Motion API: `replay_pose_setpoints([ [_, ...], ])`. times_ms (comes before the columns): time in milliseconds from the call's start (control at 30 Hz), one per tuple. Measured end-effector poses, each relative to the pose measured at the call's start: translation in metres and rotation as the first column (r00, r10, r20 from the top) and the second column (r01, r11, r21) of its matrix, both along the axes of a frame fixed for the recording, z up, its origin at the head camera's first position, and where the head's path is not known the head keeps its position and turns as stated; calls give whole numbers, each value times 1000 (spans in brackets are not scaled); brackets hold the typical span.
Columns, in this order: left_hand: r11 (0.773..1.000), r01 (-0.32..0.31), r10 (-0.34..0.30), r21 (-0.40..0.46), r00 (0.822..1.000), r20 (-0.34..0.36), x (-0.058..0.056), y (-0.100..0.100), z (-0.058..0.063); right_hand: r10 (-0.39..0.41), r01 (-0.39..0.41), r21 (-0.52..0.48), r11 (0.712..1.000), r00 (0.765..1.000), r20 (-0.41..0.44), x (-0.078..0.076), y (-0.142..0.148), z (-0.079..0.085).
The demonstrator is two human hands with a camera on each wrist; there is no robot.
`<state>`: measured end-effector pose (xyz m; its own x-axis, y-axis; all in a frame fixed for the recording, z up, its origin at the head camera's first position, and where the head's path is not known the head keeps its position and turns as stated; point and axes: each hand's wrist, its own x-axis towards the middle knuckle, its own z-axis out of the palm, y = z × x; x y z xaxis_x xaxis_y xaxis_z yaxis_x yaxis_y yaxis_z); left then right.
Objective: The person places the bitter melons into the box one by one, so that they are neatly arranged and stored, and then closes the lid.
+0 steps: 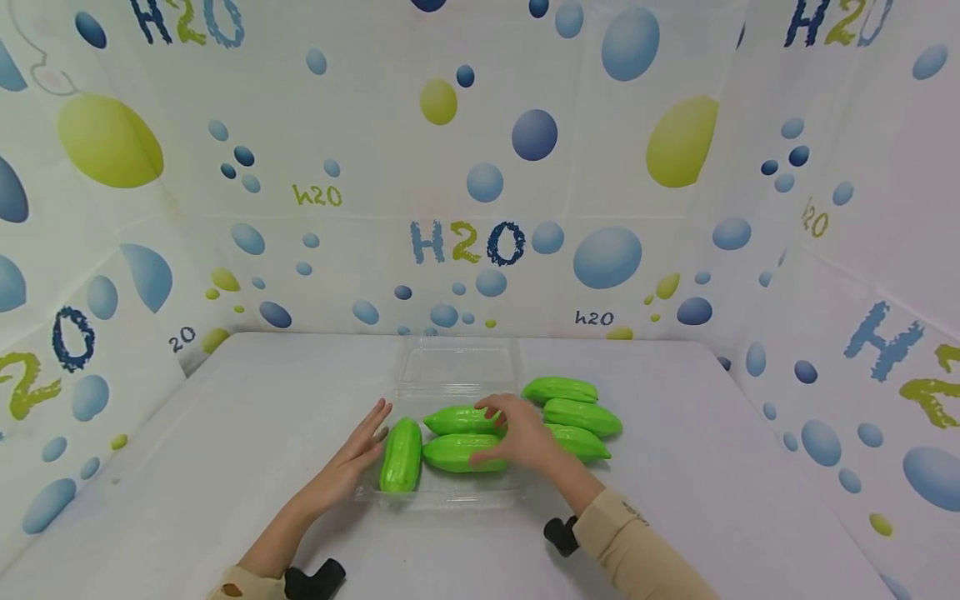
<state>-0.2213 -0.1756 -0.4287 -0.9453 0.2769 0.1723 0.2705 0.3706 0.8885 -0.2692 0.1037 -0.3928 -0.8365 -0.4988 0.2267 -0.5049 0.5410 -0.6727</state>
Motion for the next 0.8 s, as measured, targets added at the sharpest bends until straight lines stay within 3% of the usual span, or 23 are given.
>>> replay_pose_setpoints([
  [333, 1000, 7, -7, 20, 1000, -3, 0, -1, -3, -6, 25, -138, 990, 991, 131, -4, 7, 9],
  [567, 1000, 17, -17, 14, 1000, -4, 0, -1, -4, 31, 5, -210, 978, 985, 170, -5, 11, 18],
  [800, 1000, 9, -9, 13, 1000, 7, -1, 0, -2, 67, -15, -259, 966, 979, 193, 10, 9, 48],
])
